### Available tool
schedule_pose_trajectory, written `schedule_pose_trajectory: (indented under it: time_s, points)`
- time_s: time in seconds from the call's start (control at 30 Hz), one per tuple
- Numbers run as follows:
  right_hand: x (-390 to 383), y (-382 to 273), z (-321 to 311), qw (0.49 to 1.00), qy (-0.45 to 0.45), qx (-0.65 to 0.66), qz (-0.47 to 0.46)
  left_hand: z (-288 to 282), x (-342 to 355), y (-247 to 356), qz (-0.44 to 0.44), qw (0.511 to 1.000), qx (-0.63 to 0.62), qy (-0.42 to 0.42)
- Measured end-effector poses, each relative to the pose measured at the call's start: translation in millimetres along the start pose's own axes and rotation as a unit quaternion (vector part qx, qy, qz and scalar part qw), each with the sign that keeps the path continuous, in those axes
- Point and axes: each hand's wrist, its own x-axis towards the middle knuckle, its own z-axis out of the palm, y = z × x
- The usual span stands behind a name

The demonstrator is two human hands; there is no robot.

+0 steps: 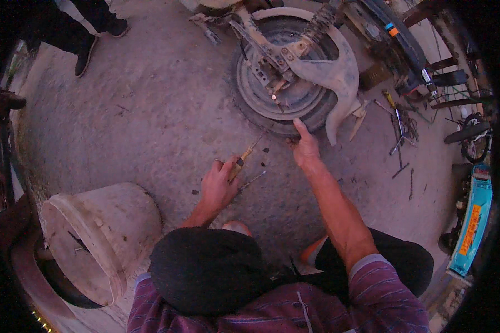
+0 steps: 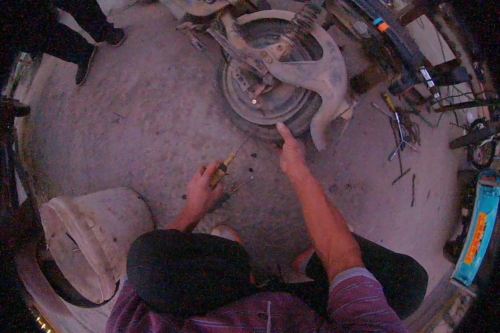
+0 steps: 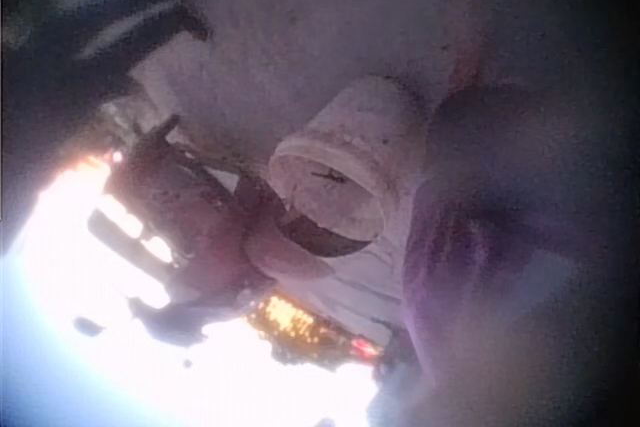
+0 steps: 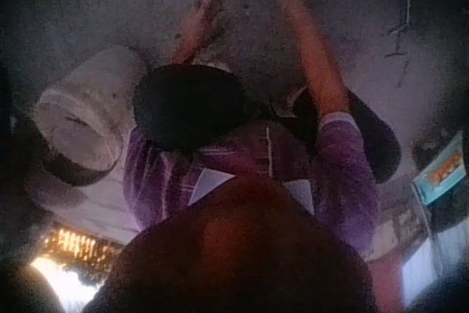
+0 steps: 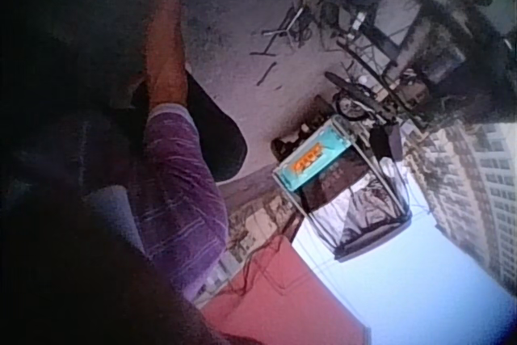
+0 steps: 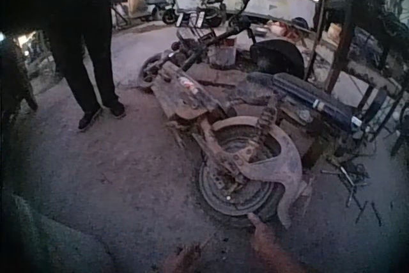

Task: The person uses a screwdriver to adjust and remove components from a motorcycle rear wheel brake assembly. They then install a new brake shoe into the drum and secure it in place.

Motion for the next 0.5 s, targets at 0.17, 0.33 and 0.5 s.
schedule_pose_trajectory:
  time_s: [0.17,0.33,0.5]
  points:
    - [-12.7,-9.5,6.5,0.999,-0.024,0.014,0.021,14.3,-1.3,7.1,-0.030,0.999,-0.010,-0.029]
    - [-11.6,-5.1,11.3,1.000,-0.001,-0.012,0.008,60.4,-1.6,20.6,-0.012,0.999,-0.051,0.000]
    - [-2.1,2.5,6.2,0.999,-0.001,-0.032,0.012,90.9,-6.0,17.9,0.007,0.996,-0.056,0.062]
